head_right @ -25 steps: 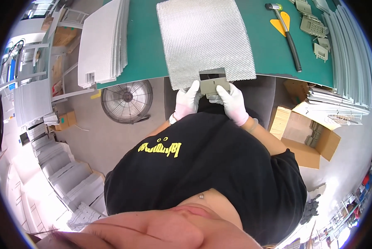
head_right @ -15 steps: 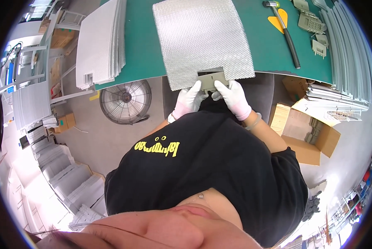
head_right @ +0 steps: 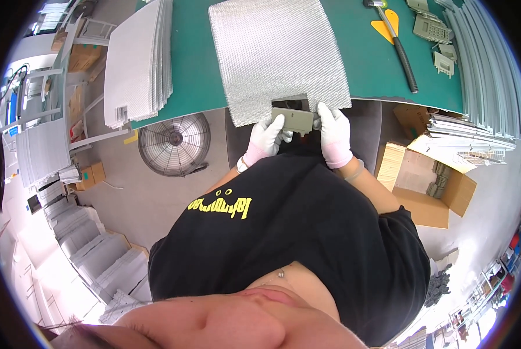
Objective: Assembling metal mesh filters by fitting frames and securing components using a hammer and power drill.
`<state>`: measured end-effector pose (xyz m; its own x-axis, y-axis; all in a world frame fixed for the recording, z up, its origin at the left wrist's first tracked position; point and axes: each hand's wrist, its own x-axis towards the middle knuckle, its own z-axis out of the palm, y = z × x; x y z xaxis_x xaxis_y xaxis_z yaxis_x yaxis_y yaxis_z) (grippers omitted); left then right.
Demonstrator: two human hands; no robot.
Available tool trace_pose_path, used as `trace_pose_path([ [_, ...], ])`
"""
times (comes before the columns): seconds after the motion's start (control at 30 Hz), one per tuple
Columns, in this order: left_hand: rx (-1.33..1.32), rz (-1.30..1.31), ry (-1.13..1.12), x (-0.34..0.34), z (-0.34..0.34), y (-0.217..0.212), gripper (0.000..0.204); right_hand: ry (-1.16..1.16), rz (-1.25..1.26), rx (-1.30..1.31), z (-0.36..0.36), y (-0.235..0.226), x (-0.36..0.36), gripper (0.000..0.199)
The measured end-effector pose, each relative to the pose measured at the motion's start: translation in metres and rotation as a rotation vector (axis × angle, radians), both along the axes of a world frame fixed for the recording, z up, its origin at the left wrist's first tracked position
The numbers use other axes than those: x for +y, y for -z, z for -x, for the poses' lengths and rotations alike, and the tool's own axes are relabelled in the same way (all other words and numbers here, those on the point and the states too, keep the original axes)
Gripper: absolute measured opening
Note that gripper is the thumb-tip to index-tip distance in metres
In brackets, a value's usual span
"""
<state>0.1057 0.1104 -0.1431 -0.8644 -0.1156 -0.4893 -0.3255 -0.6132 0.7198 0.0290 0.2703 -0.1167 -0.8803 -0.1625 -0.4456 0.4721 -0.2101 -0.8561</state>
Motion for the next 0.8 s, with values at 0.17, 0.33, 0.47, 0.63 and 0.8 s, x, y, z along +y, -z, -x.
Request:
trace_pose_path([
  [0.17,0.047,-0.176,-0.057,0.002,-0.001,-0.003,0.036,0.000,-0.026,-0.020,-0.002,-0.006,-0.003,0.022],
  [0.33,-0.025,-0.316,-0.141,0.008,0.003,-0.035,0.040,-0.021,-0.048,0.056,-0.005,0.015,0.000,0.026],
  [0.47,-0.071,0.034,0.519,-0.032,-0.004,-0.046,0.050,-0.069,0.152,-0.016,-0.006,0.027,0.002,0.039],
  [0.63,0.287,0.656,1.179,-0.068,0.076,-0.139,0.038,-0.281,0.150,0.125,-0.015,0.023,-0.014,0.045],
  [0.8,0.862,2.000,0.723,-0.045,0.149,-0.077,0.064,0.030,0.144,0.087,-0.005,0.032,0.006,0.040],
])
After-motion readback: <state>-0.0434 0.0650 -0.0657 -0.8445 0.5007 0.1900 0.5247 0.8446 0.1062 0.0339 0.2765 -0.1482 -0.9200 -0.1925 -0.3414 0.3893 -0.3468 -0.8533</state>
